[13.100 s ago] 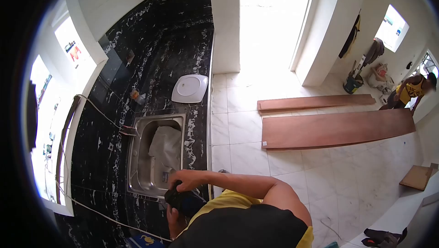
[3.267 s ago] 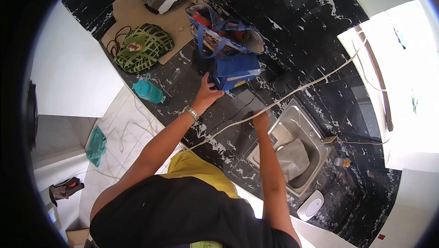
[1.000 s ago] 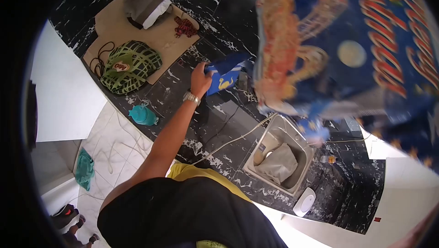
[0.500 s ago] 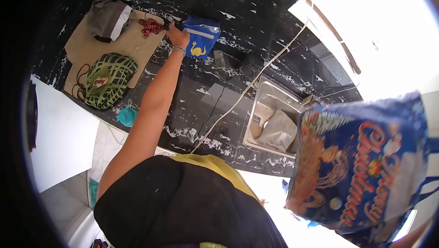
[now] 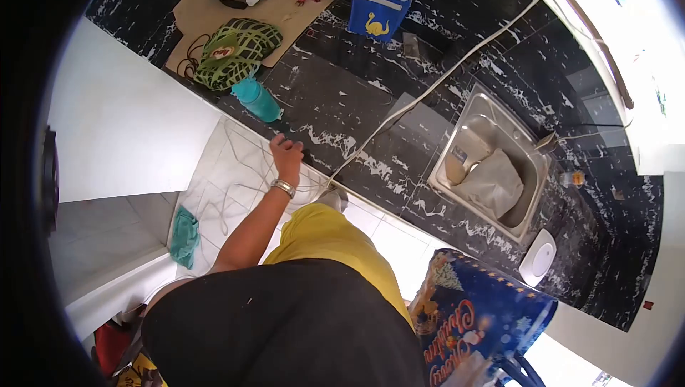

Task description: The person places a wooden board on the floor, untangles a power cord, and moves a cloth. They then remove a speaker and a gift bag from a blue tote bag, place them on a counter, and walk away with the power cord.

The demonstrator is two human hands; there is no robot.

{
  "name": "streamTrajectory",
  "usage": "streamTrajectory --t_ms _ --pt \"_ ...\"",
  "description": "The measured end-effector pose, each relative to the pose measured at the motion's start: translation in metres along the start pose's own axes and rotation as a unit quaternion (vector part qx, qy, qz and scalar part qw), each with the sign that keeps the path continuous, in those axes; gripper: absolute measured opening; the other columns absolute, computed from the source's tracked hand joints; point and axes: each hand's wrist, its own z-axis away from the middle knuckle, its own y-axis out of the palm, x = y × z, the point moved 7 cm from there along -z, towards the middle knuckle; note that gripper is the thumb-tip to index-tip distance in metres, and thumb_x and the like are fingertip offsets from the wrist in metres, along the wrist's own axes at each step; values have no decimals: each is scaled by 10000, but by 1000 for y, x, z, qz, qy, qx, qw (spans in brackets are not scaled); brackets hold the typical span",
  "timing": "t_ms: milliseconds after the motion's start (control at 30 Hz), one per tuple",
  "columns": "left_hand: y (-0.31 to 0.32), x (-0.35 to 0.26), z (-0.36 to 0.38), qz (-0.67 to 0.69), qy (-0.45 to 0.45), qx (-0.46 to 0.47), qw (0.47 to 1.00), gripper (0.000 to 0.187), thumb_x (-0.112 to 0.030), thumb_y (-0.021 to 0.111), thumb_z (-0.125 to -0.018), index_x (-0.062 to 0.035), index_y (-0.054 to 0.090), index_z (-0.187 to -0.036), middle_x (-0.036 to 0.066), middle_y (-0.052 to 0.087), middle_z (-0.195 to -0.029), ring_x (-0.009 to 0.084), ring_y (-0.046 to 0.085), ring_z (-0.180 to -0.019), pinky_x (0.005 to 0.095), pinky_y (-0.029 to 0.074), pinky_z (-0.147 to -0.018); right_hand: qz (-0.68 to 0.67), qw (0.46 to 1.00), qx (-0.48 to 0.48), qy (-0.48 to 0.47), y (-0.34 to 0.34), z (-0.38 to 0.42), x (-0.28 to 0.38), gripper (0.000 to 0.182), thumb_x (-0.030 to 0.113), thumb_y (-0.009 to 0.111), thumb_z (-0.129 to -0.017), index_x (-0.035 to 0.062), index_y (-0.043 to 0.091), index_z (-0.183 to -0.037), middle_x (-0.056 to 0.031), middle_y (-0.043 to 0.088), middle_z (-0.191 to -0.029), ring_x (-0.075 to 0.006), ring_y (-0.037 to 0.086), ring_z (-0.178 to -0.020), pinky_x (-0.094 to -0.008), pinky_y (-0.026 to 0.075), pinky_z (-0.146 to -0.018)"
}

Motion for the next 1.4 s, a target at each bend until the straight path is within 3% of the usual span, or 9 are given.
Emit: streamTrajectory --t_ms 133,200,333,467,800,967,1133,1267,1400 --pt "-58 -80 -18 -64 91 -148 983 1095 -282 890 -643 41 237 -1460 277 429 -1306 362 452 -1234 453 420 -1019 68 987 142 25 38 13 -57 261 218 792 -715 47 714 -896 -189 706 -824 -283 659 -671 -463 511 -563" --pt "-63 -102 -47 -138 171 -114 969 1142 -331 908 -601 41 260 -1464 275 409 -1369 392 373 -1309 470 350 -1087 20 977 199 75 67 28 -91 159 151 719 -782 26 631 -825 -105 606 -702 -186 589 -576 -355 462 -494" --pt "-39 -107 -125 -105 242 85 961 1007 -370 910 -605 19 416 -1392 217 537 -1331 353 539 -1204 450 436 -1030 4 937 310 164 121 73 -156 143 138 631 -877 7 616 -823 -28 561 -622 -103 540 -568 -261 411 -496" --pt "1 -124 -164 -91 346 2 934 883 -373 895 -643 15 484 -1322 193 626 -1206 346 624 -1089 446 501 -951 91 921 346 154 181 123 -225 114 92 679 -828 -18 649 -816 1 527 -583 -72 482 -525 -262 358 -469" --pt "30 -141 -156 28 316 88 944 729 -318 841 -745 32 495 -1284 235 583 -1254 344 570 -1167 443 489 -972 113 894 418 119 344 220 -334 333 148 706 -782 -2 680 -1078 -128 664 -738 -210 634 -646 -359 489 -592" --pt "-88 -45 -71 69 81 188 976 517 -187 726 -861 4 524 -1297 136 643 -1108 196 652 -963 322 547 -813 151 815 557 -57 438 276 -417 334 334 641 -843 1 673 -834 -200 663 -743 -346 668 -697 -442 497 -635" --pt "-289 199 44 14 -93 242 966 374 -132 684 -875 -36 578 -1220 61 669 -850 110 586 -610 233 438 -493 130 736 623 -231 508 319 -426 334 322 627 -848 -6 669 -802 -250 671 -816 -427 666 -822 -508 512 -709" --pt "-480 368 227 -158 -293 86 939 362 -129 637 -865 -84 586 -1221 26 635 -758 133 569 -575 270 416 -468 115 694 634 -322 538 337 -425 361 344 629 -858 -11 670 -801 -243 678 -816 -425 668 -808 -502 517 -701" --pt "-594 440 424 -86 -435 -30 896 220 -124 572 -900 -126 612 -1116 -8 578 -730 105 527 -572 298 431 -520 99 680 655 -314 545 355 -402 419 403 624 -854 -11 671 -806 -247 675 -812 -423 669 -804 -500 519 -700"
